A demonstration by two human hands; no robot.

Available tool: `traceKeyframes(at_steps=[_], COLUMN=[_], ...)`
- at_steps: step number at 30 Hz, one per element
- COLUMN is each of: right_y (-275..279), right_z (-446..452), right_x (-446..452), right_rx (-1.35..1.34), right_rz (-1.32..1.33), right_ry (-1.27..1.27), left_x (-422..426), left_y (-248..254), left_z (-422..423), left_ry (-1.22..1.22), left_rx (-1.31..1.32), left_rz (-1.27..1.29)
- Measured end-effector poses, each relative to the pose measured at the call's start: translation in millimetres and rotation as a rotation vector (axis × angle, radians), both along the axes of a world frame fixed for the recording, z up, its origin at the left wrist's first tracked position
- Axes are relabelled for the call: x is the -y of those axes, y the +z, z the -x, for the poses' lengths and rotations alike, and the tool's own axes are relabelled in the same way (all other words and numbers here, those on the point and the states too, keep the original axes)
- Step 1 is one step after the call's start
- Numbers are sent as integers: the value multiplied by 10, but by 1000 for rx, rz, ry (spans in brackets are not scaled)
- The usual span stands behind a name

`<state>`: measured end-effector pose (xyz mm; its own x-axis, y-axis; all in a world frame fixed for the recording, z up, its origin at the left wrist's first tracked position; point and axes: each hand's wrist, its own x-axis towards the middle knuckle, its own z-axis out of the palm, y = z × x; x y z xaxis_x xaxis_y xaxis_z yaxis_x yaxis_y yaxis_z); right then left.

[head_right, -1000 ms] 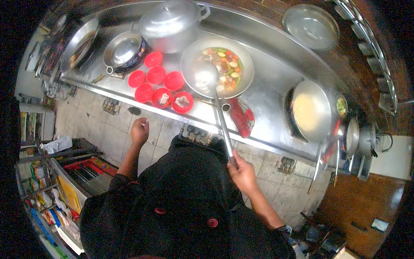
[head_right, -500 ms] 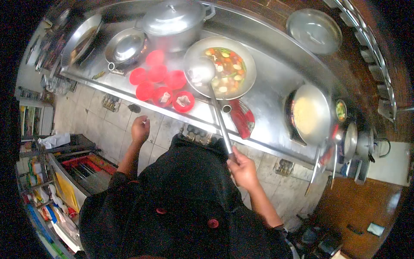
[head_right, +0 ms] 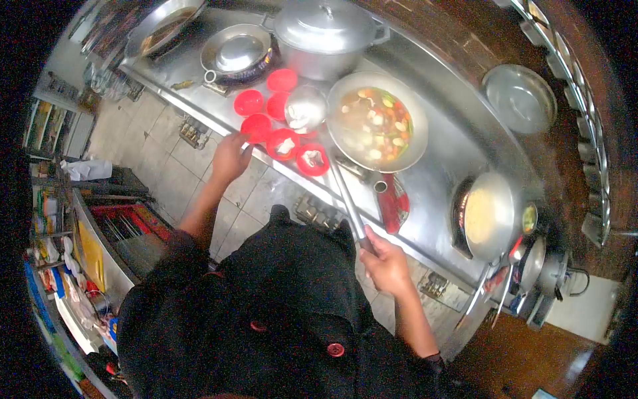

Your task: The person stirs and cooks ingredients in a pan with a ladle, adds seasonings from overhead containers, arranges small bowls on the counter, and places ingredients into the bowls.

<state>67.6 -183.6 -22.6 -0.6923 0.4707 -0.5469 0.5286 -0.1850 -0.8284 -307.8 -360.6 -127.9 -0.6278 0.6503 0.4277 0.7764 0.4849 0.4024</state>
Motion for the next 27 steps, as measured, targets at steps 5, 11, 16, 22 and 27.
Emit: traceKeyframes(at_steps=[5, 11, 16, 22, 27], right_y=[-31, 0, 18, 48, 132], right_z=[439, 708, 772, 560, 139], right_x=[79, 195, 310, 329, 277], right_rx=[35, 103, 157, 106, -125], right_rz=[-81, -265, -314, -152, 182], right_ry=[169, 283, 291, 158, -222], left_x=[-521, -752, -661, -329, 14], left_y=[-1, -107, -60, -363, -196], left_z=[526, 712, 780, 940, 725], left_ry=[-281, -445, -446, -402, -182], left_rx=[-21, -165, -62, -38, -6], left_rz=[293, 353, 494, 497, 84])
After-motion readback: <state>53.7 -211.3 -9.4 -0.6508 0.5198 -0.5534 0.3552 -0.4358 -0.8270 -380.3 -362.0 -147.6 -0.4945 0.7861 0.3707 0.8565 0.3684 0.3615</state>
